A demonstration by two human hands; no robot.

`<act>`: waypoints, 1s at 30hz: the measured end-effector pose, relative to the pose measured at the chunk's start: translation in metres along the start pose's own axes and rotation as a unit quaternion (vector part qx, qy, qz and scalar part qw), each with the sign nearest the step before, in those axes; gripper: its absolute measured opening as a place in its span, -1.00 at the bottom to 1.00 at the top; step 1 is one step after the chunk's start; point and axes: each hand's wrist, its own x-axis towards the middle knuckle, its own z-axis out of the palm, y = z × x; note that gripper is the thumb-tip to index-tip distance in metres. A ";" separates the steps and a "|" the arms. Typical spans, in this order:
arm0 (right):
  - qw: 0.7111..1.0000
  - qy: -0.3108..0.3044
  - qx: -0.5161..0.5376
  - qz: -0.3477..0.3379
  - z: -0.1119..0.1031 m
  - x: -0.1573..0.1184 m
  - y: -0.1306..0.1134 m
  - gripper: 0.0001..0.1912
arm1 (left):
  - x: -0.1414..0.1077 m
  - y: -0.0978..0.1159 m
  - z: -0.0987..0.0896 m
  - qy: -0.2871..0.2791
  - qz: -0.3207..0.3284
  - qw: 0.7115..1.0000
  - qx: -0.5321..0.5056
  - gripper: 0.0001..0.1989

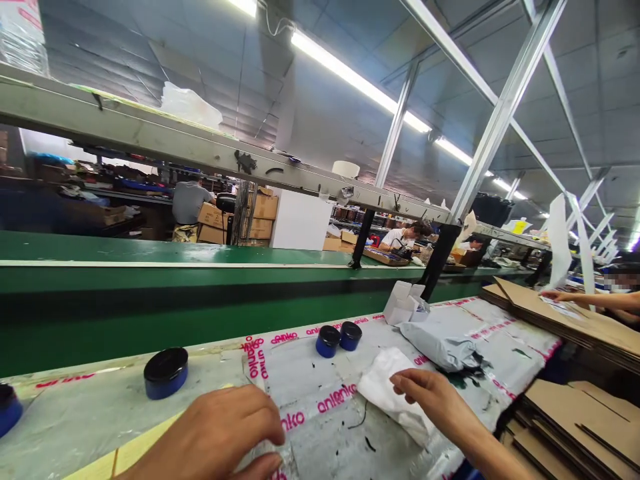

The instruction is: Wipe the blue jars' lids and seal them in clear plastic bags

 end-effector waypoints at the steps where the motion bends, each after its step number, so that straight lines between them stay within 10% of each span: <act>1: 1.000 -0.005 0.005 0.005 -0.001 0.001 -0.002 -0.44 | 0.008 0.004 0.001 -0.023 -0.013 1.000 -0.009 -0.91; 14: 0.968 0.031 -0.213 -0.131 0.032 -0.017 -0.006 -0.63 | 0.031 0.005 0.026 -0.123 -0.116 0.979 -0.116 -0.87; 23: 0.999 -0.024 -0.014 -0.038 0.021 0.006 0.001 -0.62 | 0.025 0.013 0.009 -0.174 -0.173 0.962 -0.117 -0.83; 30: 0.987 -0.063 0.148 -0.022 0.028 0.007 -0.035 -0.51 | 0.029 0.009 0.021 -0.097 -0.206 0.955 -0.192 -0.82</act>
